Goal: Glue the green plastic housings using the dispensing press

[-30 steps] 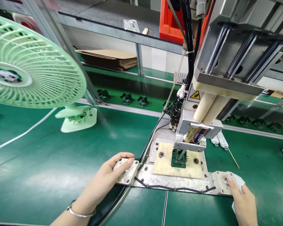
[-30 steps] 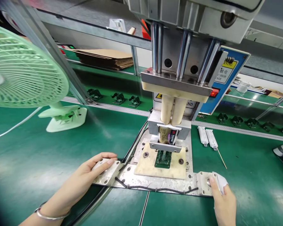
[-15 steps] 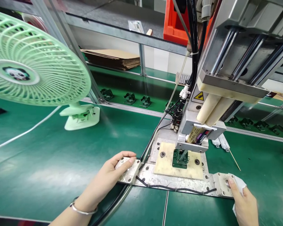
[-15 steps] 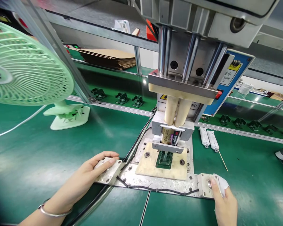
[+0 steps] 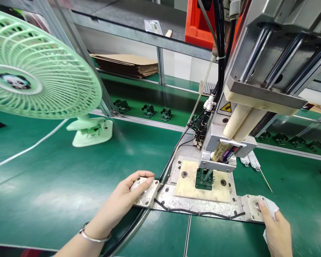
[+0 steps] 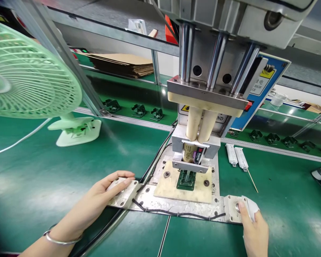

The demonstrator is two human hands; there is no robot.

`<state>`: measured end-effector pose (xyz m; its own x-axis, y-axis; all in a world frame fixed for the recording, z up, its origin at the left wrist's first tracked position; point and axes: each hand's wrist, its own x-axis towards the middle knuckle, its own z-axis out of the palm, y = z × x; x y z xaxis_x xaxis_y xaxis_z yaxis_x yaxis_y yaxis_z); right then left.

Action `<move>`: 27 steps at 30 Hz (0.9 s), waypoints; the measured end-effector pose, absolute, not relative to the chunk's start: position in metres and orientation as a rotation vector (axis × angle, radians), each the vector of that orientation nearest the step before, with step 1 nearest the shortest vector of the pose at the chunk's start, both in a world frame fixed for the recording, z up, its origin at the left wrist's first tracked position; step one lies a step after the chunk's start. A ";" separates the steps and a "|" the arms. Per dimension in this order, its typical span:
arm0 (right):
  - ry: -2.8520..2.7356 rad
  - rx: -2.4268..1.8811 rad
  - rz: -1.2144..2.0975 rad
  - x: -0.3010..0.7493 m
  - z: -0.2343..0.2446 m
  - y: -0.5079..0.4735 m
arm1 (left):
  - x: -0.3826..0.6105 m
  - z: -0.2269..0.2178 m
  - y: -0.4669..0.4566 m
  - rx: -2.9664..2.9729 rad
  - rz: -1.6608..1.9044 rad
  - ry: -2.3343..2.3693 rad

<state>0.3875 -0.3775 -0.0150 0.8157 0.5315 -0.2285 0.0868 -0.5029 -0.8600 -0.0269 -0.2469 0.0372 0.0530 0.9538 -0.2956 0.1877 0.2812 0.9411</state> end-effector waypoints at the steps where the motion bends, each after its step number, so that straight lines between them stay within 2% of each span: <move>1: -0.469 -2.049 0.581 0.389 -0.016 -0.378 | -0.028 0.036 -0.247 1.155 0.837 1.402; 27: -0.476 -2.042 0.518 0.378 -0.008 -0.377 | -0.025 0.040 -0.247 1.068 0.863 1.406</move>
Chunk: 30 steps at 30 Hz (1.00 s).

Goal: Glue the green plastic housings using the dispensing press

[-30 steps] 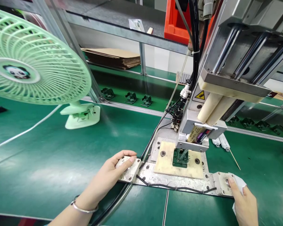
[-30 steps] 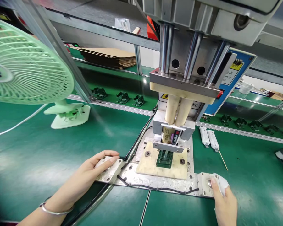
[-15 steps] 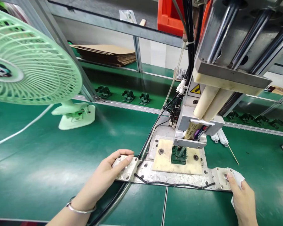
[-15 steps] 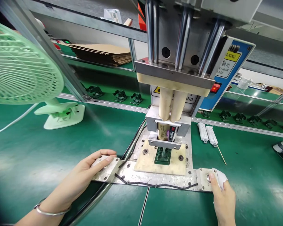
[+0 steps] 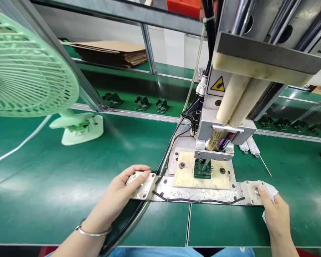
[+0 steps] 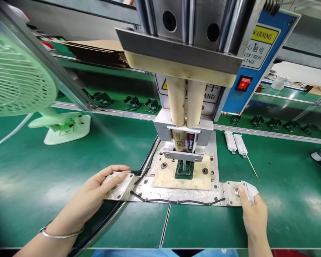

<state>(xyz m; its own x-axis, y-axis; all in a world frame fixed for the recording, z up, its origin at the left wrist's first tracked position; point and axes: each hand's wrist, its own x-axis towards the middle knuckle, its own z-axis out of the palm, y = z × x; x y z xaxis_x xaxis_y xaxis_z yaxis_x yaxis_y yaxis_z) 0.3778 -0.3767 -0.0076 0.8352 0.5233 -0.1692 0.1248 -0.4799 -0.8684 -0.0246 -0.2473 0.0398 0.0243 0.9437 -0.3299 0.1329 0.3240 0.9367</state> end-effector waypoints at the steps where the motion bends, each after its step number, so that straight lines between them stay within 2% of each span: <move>1: -0.478 -2.041 0.514 0.378 -0.007 -0.377 | -0.025 0.039 -0.247 1.067 0.866 1.406; 14: -0.537 -2.037 0.480 0.381 -0.013 -0.379 | -0.026 0.040 -0.249 1.164 0.844 1.452; 20: -0.552 -2.050 0.460 0.380 -0.010 -0.381 | -0.023 0.063 -0.249 1.882 0.837 1.674; 25: -0.474 -2.071 0.487 0.379 -0.008 -0.381 | 0.017 0.095 -0.240 2.067 0.690 1.382; 30: -0.476 -2.050 0.488 0.377 -0.007 -0.382 | 0.069 0.097 -0.215 2.029 0.409 1.078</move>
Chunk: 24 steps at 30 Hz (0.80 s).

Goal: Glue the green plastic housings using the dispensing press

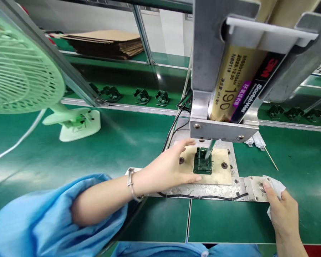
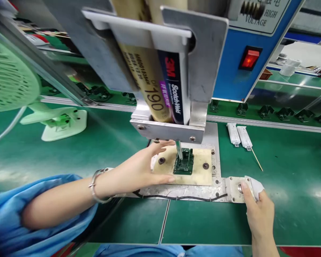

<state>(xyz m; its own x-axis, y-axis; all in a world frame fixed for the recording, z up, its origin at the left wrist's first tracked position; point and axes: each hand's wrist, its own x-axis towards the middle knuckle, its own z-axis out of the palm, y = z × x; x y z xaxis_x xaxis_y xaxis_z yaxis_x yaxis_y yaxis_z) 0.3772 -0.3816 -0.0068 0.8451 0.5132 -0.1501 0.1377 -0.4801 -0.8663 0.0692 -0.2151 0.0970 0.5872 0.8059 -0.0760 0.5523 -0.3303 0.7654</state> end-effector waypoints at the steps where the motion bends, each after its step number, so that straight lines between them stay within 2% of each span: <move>1: -0.479 -2.048 0.485 0.377 -0.006 -0.382 | 0.076 0.095 -0.211 2.020 0.377 1.043; 8: -0.473 -2.048 0.499 0.375 -0.005 -0.382 | 0.087 0.092 -0.209 1.633 0.430 0.916; 16: -0.480 -2.030 0.397 0.372 -0.005 -0.382 | 0.082 0.107 -0.232 1.156 0.145 0.976; 18: -0.468 -2.040 0.181 0.364 -0.006 -0.392 | 0.076 0.106 -0.247 1.174 0.242 0.936; 21: -0.583 -2.049 -0.310 0.339 -0.010 -0.423 | 0.064 0.099 -0.276 1.276 0.509 0.840; 22: -0.683 -2.042 -0.389 0.328 -0.009 -0.435 | 0.059 0.096 -0.287 1.339 0.586 0.804; 24: -0.990 -1.976 -0.245 0.304 -0.002 -0.453 | 0.053 0.089 -0.304 1.506 0.731 0.745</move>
